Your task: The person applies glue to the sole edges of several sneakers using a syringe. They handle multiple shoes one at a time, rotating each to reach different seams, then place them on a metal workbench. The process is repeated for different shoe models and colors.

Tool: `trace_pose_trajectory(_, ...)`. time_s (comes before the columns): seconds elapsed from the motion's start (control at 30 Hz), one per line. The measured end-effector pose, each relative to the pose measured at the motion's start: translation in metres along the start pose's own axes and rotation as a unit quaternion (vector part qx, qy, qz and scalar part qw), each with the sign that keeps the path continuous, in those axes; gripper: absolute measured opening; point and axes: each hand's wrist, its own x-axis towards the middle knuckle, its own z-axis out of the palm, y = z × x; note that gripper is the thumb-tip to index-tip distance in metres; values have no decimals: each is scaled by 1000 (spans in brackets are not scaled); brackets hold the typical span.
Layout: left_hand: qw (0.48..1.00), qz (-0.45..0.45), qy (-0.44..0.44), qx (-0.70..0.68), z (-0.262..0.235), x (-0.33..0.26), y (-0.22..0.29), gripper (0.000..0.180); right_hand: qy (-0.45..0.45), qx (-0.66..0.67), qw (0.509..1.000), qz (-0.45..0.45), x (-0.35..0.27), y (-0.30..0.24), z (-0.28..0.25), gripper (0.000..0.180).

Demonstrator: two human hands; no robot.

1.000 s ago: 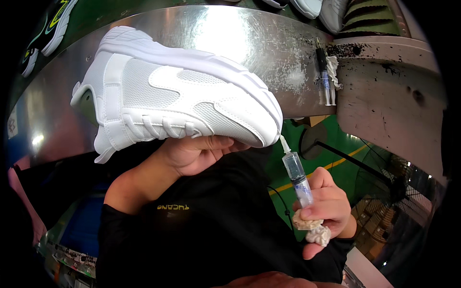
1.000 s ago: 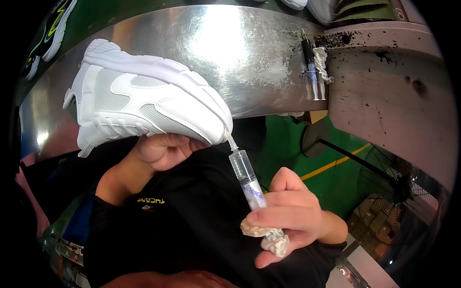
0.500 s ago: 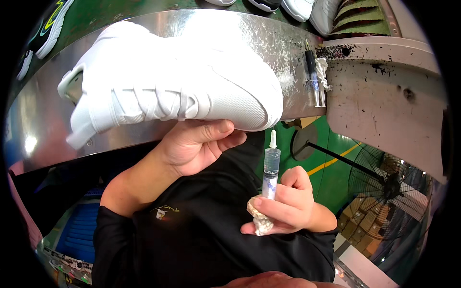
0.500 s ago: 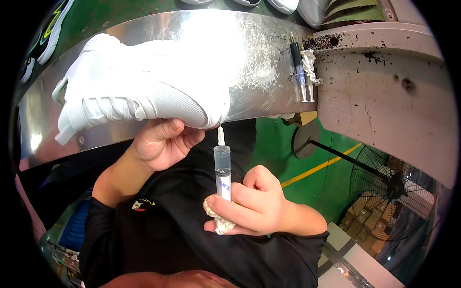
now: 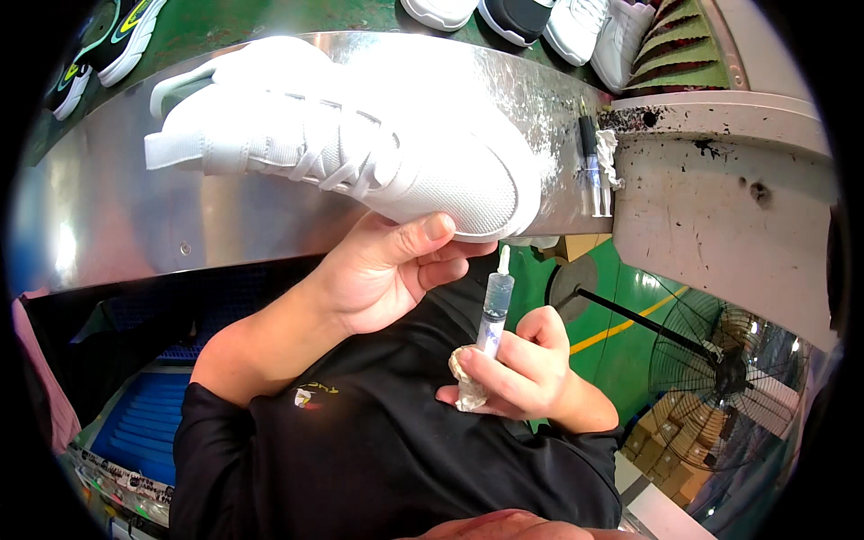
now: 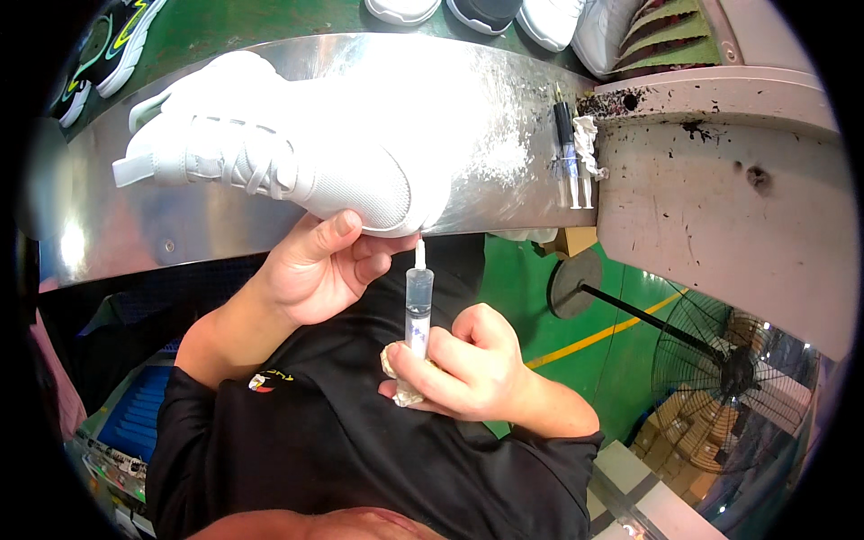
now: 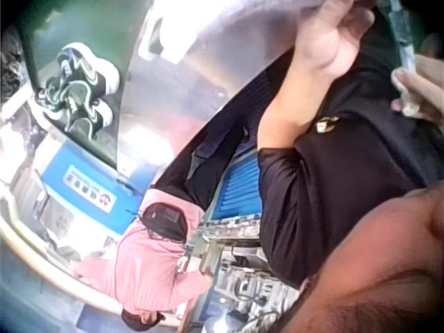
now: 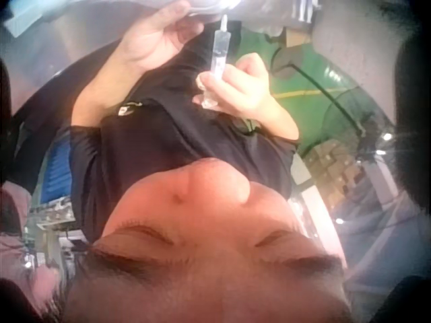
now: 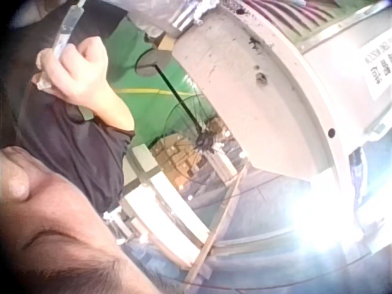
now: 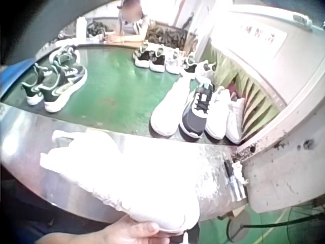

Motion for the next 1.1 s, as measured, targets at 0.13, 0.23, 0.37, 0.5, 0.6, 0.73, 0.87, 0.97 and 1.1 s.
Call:
trace_pose_trajectory(0.13,1000,17,22,-4,3,-1,-1,31,-4,0,1000,-17,4,0,-5,32)
trace_pose_trajectory(0.23,1000,11,-21,-3,-16,-14,-3,39,65,18,997,-44,1,-8,-13,45)
trace_pose_trajectory(0.37,998,9,51,-42,-24,-81,6,57,100,68,990,76,-25,19,2,63)
trace_pose_trajectory(0.5,957,121,232,123,-17,-164,35,73,113,186,971,103,-24,55,33,68)
trace_pose_trajectory(0.6,922,178,257,230,-32,-185,55,76,115,245,955,123,-14,65,44,67)
trace_pose_trajectory(0.73,896,221,245,297,-34,-152,99,77,100,253,957,104,-4,71,44,66)
trace_pose_trajectory(0.87,856,232,241,394,-20,-52,185,44,98,260,951,135,-4,70,38,65)
trace_pose_trajectory(0.97,856,228,203,418,-28,46,239,35,91,279,934,203,-13,72,36,66)
trace_pose_trajectory(1.1,826,171,240,480,-34,143,235,32,95,207,948,221,-20,78,22,32)
